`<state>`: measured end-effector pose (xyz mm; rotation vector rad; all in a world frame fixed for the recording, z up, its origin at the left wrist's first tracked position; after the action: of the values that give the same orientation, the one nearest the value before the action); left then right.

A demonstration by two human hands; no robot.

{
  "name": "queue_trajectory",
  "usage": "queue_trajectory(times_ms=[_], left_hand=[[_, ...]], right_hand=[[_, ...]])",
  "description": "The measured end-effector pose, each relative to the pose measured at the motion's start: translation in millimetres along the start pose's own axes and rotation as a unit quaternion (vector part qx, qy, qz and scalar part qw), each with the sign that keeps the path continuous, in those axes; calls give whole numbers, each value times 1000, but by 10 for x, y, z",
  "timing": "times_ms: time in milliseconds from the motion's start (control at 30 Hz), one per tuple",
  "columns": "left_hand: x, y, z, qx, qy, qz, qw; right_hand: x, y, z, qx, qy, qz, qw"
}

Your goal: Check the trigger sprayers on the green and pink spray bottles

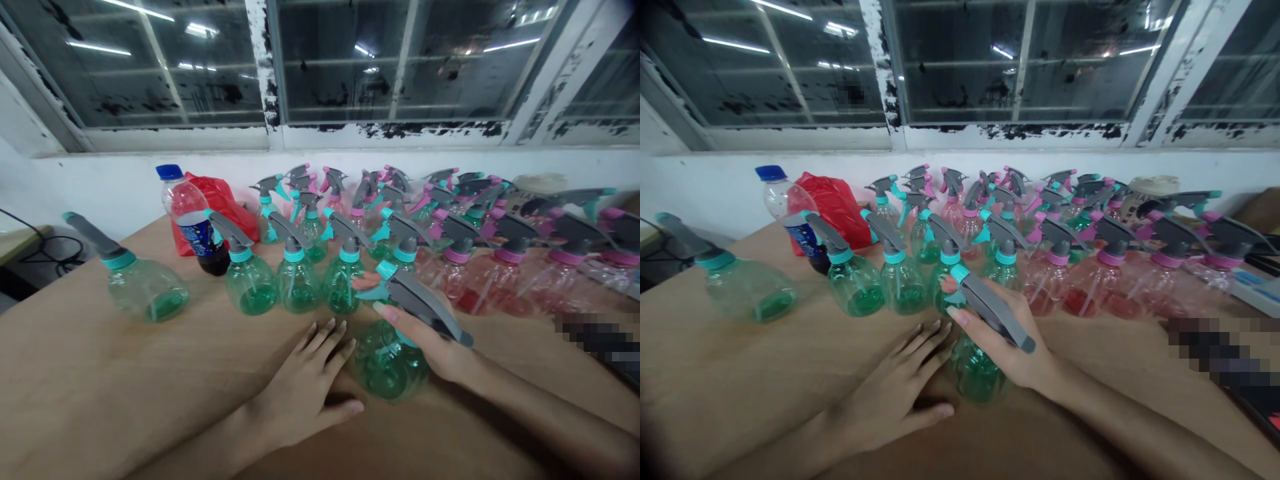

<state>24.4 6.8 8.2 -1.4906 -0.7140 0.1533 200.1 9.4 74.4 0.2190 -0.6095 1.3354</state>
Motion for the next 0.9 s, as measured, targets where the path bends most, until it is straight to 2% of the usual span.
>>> queue_trajectory(times_ms=[133, 333, 667, 767, 900], left_hand=[[0, 11, 1, 4, 0, 11, 1000], [-8, -1, 1, -3, 2, -7, 1000], [5, -1, 0, 3, 2, 16, 1000], [1, 0, 2, -1, 4, 4, 1000], [0, 0, 7, -2, 7, -7, 1000]], right_hand=[[4, -3, -1, 3, -1, -2, 1000], [17, -6, 34, 0, -7, 0, 1000], [-9, -14, 8, -7, 14, -10, 1000], [0, -10, 21, -2, 17, 1, 1000], [2, -21, 26, 0, 15, -15, 1000]])
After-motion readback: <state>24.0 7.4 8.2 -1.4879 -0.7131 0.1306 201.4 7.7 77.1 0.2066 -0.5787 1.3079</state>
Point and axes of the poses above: each hand's wrist, its own x-axis towards the middle knuckle, its own y-axis out of the palm, z = x × y, the point moved 4 cm from there along x, towards the middle knuckle, and after that the axes turned 15 degrees about -z, right-handed, at the moved point
